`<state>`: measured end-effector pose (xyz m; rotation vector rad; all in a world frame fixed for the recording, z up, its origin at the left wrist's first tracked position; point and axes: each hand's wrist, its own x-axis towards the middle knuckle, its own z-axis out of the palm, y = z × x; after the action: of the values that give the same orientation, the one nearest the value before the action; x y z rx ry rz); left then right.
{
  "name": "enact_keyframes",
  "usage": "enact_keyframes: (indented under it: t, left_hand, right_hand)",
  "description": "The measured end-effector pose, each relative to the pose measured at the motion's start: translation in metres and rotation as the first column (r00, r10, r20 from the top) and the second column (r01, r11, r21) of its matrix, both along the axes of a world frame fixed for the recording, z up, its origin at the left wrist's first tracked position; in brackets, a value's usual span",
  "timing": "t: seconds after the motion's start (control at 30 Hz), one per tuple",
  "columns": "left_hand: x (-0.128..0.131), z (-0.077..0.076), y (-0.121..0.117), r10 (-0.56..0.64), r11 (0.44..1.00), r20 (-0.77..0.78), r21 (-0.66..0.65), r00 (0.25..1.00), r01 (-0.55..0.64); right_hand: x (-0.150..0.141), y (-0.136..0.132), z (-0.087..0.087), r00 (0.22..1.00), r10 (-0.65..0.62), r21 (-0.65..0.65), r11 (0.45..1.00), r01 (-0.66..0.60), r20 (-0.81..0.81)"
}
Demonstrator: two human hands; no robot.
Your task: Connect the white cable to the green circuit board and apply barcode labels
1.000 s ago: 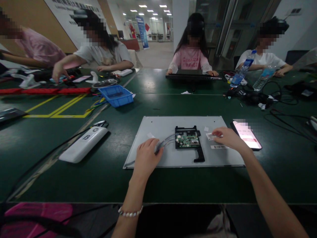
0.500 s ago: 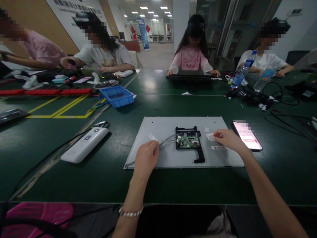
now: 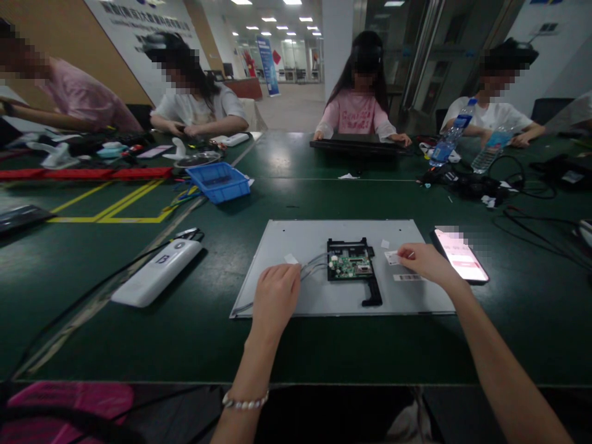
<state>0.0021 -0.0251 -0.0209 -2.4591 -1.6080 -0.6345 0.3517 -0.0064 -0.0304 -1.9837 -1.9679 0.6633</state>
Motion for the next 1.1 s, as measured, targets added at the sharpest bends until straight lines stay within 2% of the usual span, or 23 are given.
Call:
enact_keyframes:
  t: [0.17,0.8,1.1]
  left_hand:
    - [0.0027,0.0000,-0.0002,-0.048,0.999,-0.003,-0.012,0.999,0.048]
    - [0.0071,0.0047,-0.0035,-0.097,0.994,-0.007,-0.047,0.995,0.097]
    - [0.0062,0.0040,-0.0036,-0.071,0.996,0.013,-0.047,0.997,0.071]
  right_hand:
    - [0.0012,0.0002,-0.0020,1.000,-0.009,-0.001,1.000,0.009,-0.004]
    - [0.0033,0.0026,-0.0036,0.999,-0.030,0.043,0.999,0.031,-0.013]
    - [0.0054,0.0027,-0.0044,0.998,-0.070,0.055,0.996,0.070,-0.005]
